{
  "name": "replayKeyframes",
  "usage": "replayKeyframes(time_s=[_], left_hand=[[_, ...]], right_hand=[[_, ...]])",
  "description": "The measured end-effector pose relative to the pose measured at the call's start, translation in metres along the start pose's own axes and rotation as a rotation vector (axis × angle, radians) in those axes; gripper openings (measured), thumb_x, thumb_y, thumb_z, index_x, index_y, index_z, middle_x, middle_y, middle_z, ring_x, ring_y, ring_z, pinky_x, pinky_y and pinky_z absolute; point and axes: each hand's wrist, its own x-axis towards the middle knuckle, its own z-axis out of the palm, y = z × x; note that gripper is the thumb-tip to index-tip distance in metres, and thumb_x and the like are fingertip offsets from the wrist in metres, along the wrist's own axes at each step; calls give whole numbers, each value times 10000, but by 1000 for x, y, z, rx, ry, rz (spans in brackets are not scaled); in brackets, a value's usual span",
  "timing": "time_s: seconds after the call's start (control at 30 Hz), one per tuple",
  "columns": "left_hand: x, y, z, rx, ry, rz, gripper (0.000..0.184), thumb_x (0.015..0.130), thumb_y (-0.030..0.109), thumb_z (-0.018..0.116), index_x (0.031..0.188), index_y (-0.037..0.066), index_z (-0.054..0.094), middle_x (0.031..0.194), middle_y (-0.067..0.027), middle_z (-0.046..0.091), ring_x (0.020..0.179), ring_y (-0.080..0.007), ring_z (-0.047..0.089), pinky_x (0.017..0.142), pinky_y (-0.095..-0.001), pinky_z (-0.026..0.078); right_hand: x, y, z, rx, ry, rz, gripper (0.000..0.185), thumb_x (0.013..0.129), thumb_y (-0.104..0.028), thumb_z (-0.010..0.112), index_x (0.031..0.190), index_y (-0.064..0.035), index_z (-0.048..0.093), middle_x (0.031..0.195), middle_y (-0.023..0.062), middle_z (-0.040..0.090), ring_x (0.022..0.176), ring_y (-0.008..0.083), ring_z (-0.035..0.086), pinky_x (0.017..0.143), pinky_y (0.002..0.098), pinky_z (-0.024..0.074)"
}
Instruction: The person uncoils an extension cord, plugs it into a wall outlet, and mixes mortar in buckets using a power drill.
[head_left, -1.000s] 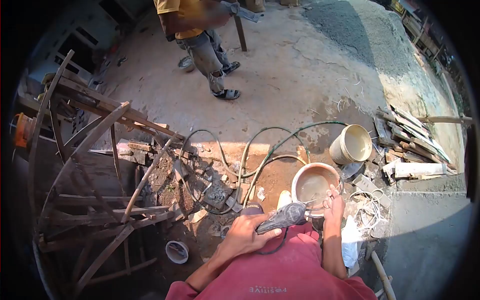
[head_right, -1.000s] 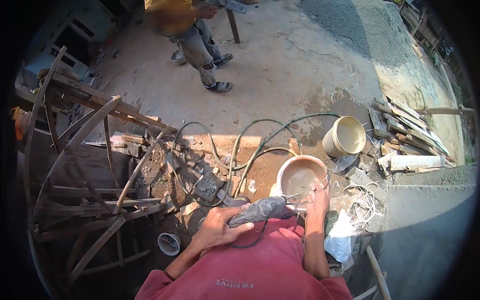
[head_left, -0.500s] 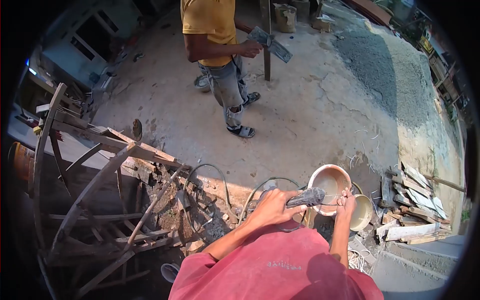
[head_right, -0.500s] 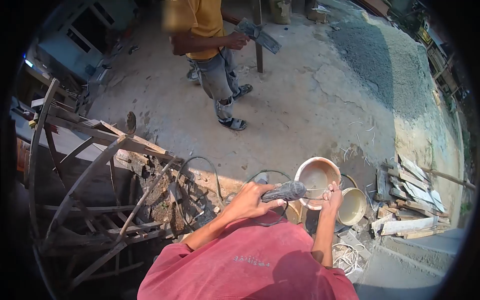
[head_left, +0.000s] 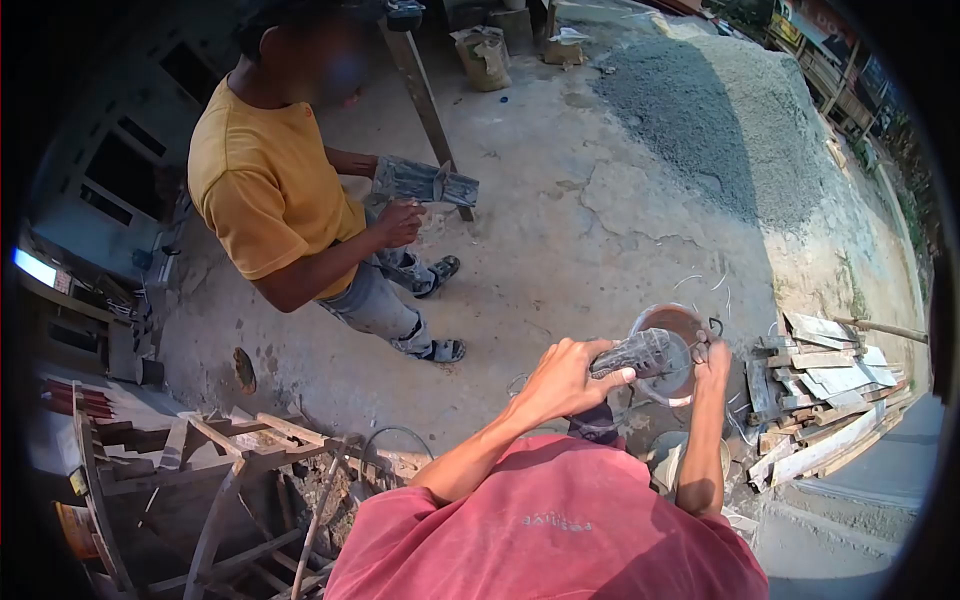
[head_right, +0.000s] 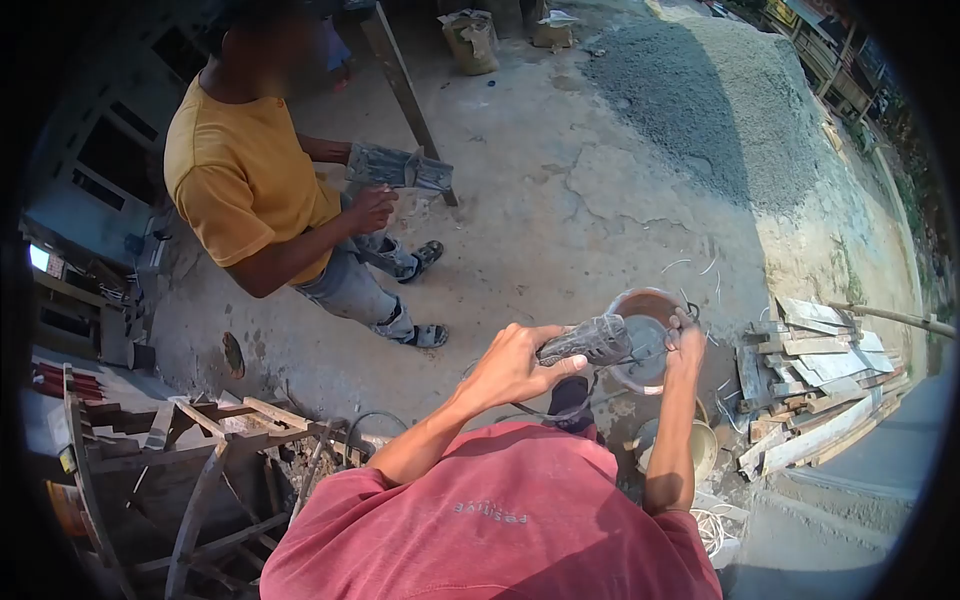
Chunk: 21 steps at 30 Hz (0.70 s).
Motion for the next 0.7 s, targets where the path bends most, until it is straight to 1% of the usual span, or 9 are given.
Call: replayKeyframes(time_s=[0.1,0.17,0.23,0.27,0.33,0.43,0.47,0.53,0.7], left_hand=[[72,-14,-7,34,-13,-37,432,806,369,696,1028,-1,681,658,-197,636,616,-316,656,609,-399,497],[119,-25,-8,4,11,-99,418,810,382,693,1008,14,686,634,-172,633,580,-286,650,596,-390,491],[164,-30,-13,-1,31,-121,410,814,393,691,1002,29,691,608,-154,626,553,-268,644,589,-382,488],[185,-33,-15,-8,50,-169,412,813,396,694,999,28,691,607,-156,625,544,-265,641,587,-382,487],[232,-31,-29,-3,84,-236,407,820,399,694,996,32,691,620,-153,628,532,-265,626,579,-381,481],[298,-47,-38,-43,171,-187,401,820,395,696,1013,44,693,631,-148,631,533,-284,613,580,-385,478],[319,-52,-42,-55,184,-189,401,820,395,696,1013,44,693,631,-148,631,533,-284,613,580,-385,478],[366,-64,-53,-29,253,-111,402,816,393,700,1037,57,691,625,-142,628,540,-302,607,581,-386,477],[497,-98,-100,-68,288,-82,402,812,378,704,1064,64,686,645,-148,634,552,-309,610,585,-389,480]], right_hand=[[73,-14,30,-25,-62,82,101,958,-129,515,993,-50,569,642,-15,497,384,46,302,364,220,229],[114,-28,64,-55,-61,77,86,962,-112,500,1011,-67,555,634,-18,497,385,42,300,361,214,223],[159,-29,91,-54,-76,79,54,953,-103,511,998,-87,535,624,-19,491,385,40,298,358,215,218],[182,-35,105,-68,-70,108,8,944,-95,516,951,-98,518,625,-22,490,386,38,293,355,220,215],[225,-44,141,-93,-82,97,7,940,-95,518,939,-97,511,625,-22,489,387,39,290,354,221,215],[289,-62,189,-134,-113,110,15,936,-99,519,948,-94,511,633,-20,489,392,41,289,357,215,226],[310,-69,207,-152,-119,108,27,939,-99,513,964,-90,511,642,-19,491,396,42,292,360,212,232],[348,-82,243,-142,-142,114,82,949,-102,495,1026,-80,513,669,-18,496,407,44,305,367,206,247],[467,-110,338,-186,-140,126,97,954,-107,492,1044,-76,514,674,-16,497,415,49,320,368,209,245]])
